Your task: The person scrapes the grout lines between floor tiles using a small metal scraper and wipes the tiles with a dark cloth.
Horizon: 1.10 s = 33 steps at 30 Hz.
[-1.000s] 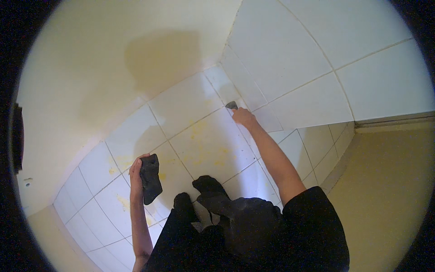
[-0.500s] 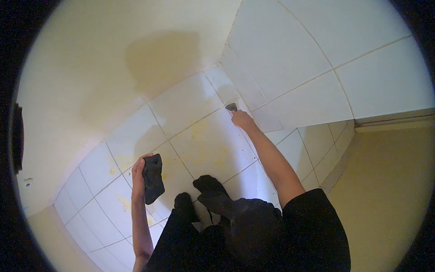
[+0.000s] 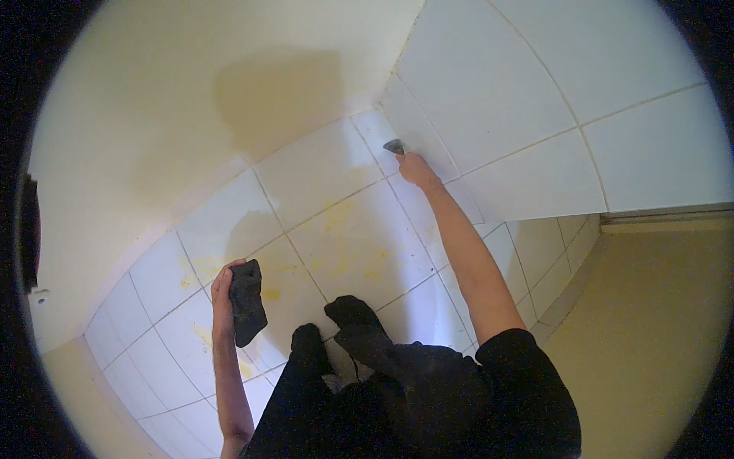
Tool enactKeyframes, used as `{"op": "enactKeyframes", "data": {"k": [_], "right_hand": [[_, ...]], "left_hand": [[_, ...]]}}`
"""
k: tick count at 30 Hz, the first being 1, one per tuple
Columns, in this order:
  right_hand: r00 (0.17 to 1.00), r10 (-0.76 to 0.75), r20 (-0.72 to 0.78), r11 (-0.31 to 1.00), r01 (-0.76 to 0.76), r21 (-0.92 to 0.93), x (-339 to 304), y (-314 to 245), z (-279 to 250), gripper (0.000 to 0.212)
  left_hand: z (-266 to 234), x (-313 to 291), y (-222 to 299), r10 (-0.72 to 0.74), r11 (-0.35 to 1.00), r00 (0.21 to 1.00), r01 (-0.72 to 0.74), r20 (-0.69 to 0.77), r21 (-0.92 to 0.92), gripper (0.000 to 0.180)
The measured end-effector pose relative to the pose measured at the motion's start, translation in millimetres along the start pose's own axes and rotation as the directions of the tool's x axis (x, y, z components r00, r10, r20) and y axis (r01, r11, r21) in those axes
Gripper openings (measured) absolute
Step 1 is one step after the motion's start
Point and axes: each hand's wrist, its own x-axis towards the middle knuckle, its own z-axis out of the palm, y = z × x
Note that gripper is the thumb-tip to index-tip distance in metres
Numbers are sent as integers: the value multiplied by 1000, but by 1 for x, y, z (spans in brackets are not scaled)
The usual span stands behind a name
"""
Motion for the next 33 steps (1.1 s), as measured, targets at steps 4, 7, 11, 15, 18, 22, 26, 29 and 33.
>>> {"op": "enactKeyframes", "data": {"k": [4,7,11,15,18,22,26,29,33], "right_hand": [[907,237,347,953,-148,-265,-34,-29,-9,55],[803,269,532,832,85,-548,-86,-55,-47,41],[942,109,318,874,62,-483,-65,-1,-25,40],[957,159,244,973,-109,-205,-62,-33,-8,51],[894,178,410,926,-11,-377,-58,-10,-13,57],[969,76,234,956,-4,-294,-72,-51,-26,47],[964,124,235,969,-66,-238,-59,-12,-1,53],[885,91,456,877,146,-458,-64,-6,-14,55],[994,58,97,955,-27,-296,-50,32,7,53]], "left_hand": [[0,-9,4,-20,1000,999,20,-46,-16,34],[-7,-10,-4,25,1000,997,-24,-73,19,42],[-2,-6,-6,7,1000,999,-7,-45,3,41],[-2,-6,-4,-41,998,998,42,-39,37,41],[-2,0,-6,-22,999,999,22,-34,25,41],[0,0,-8,3,1000,999,-3,-44,3,41],[6,2,-1,-16,999,1000,16,-12,29,41],[1,-4,2,-47,998,999,47,-6,-43,34],[9,2,4,-43,998,999,43,3,-38,34]]}}
